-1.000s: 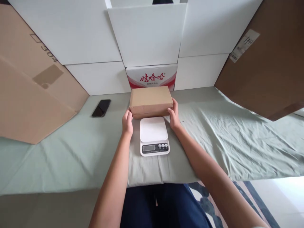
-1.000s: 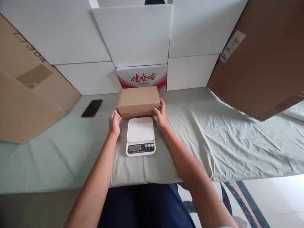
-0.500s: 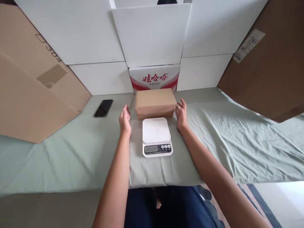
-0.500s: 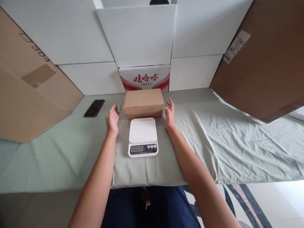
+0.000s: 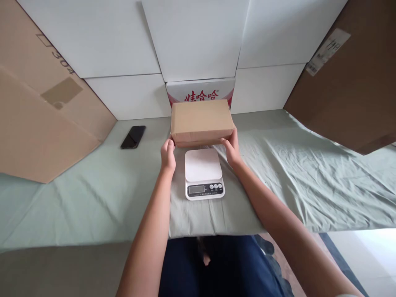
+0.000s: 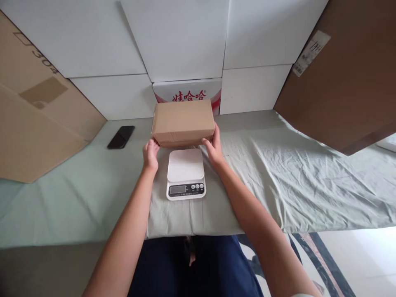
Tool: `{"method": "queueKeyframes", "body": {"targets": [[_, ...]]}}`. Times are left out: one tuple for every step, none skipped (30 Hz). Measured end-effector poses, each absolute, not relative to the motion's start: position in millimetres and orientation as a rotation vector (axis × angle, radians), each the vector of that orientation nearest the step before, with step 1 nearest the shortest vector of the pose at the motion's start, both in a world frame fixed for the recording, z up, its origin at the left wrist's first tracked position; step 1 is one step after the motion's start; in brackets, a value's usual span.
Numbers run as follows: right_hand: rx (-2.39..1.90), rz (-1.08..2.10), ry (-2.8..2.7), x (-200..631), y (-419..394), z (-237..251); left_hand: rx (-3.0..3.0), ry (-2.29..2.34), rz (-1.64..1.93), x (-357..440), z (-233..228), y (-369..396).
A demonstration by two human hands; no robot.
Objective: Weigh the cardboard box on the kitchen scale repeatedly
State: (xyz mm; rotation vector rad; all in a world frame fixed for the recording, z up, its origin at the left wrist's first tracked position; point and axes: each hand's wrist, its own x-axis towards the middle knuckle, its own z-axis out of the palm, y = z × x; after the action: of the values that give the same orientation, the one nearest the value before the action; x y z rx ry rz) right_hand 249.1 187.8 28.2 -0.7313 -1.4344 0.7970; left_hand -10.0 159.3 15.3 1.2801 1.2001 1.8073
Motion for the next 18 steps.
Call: {"method": "queueKeyframes", "body": {"targets": [[-0.701, 0.751, -1.464, 250.5, 184.1, 31.7, 1.323, 1.203, 1.83, -9.8, 18.6, 155.2], [-0.684, 0.709, -1.493, 252.2, 179.1, 35.2, 1.361, 1.213, 1.846, -9.9, 21.4, 150.0], [-0.68, 0.673, -1.517, 254.4, 172.7, 38.1, 1.389, 1.228, 1.861, -10.2, 23.6, 143.6], [-0.683, 0.646, -1.538, 256.9, 165.1, 40.2, 1.407, 1.245, 1.876, -10.6, 25.0, 136.1], [-0.687, 0.63, -1.556, 259.8, 156.5, 41.1, 1.417, 1.258, 1.889, -10.9, 25.6, 127.6], [-0.691, 0.627, -1.573, 262.9, 147.2, 40.5, 1.421, 1.267, 1.901, -11.0, 25.6, 118.1], [-0.695, 0.636, -1.59, 266.1, 137.6, 38.6, 1.423, 1.272, 1.913, -10.7, 25.0, 108.0], [-0.699, 0.655, -1.604, 269.3, 128.0, 35.5, 1.426, 1.276, 1.921, -9.8, 23.9, 97.4], [-0.708, 0.68, -1.612, 272.4, 118.6, 31.5, 1.431, 1.28, 1.925, -8.5, 22.4, 86.6], [-0.72, 0.708, -1.614, 275.2, 109.8, 27.0, 1.438, 1.283, 1.925, -6.8, 20.8, 75.7], [-0.734, 0.737, -1.608, 277.8, 101.6, 22.5, 1.448, 1.279, 1.92, -4.7, 19.0, 65.1], [-0.747, 0.763, -1.595, 279.9, 94.3, 18.2, 1.457, 1.268, 1.912, -2.5, 17.0, 54.9], [-0.756, 0.785, -1.58, 281.6, 88.1, 14.4, 1.463, 1.249, 1.9, -0.4, 15.0, 45.3], [-0.764, 0.802, -1.565, 283.0, 83.2, 11.2, 1.465, 1.227, 1.887, 1.6, 13.0, 36.6], [-0.773, 0.813, -1.553, 284.0, 79.4, 8.8, 1.461, 1.21, 1.873, 3.3, 11.0, 28.8], [-0.783, 0.817, -1.545, 284.8, 76.7, 7.1, 1.45, 1.203, 1.856, 4.7, 9.2, 22.2], [-0.794, 0.815, -1.538, 285.4, 75.1, 6.1, 1.433, 1.206, 1.841, 5.8, 7.6, 16.8], [-0.805, 0.812, -1.533, 285.7, 74.2, 5.8, 1.414, 1.212, 1.826, 6.5, 6.3, 12.7]]}}
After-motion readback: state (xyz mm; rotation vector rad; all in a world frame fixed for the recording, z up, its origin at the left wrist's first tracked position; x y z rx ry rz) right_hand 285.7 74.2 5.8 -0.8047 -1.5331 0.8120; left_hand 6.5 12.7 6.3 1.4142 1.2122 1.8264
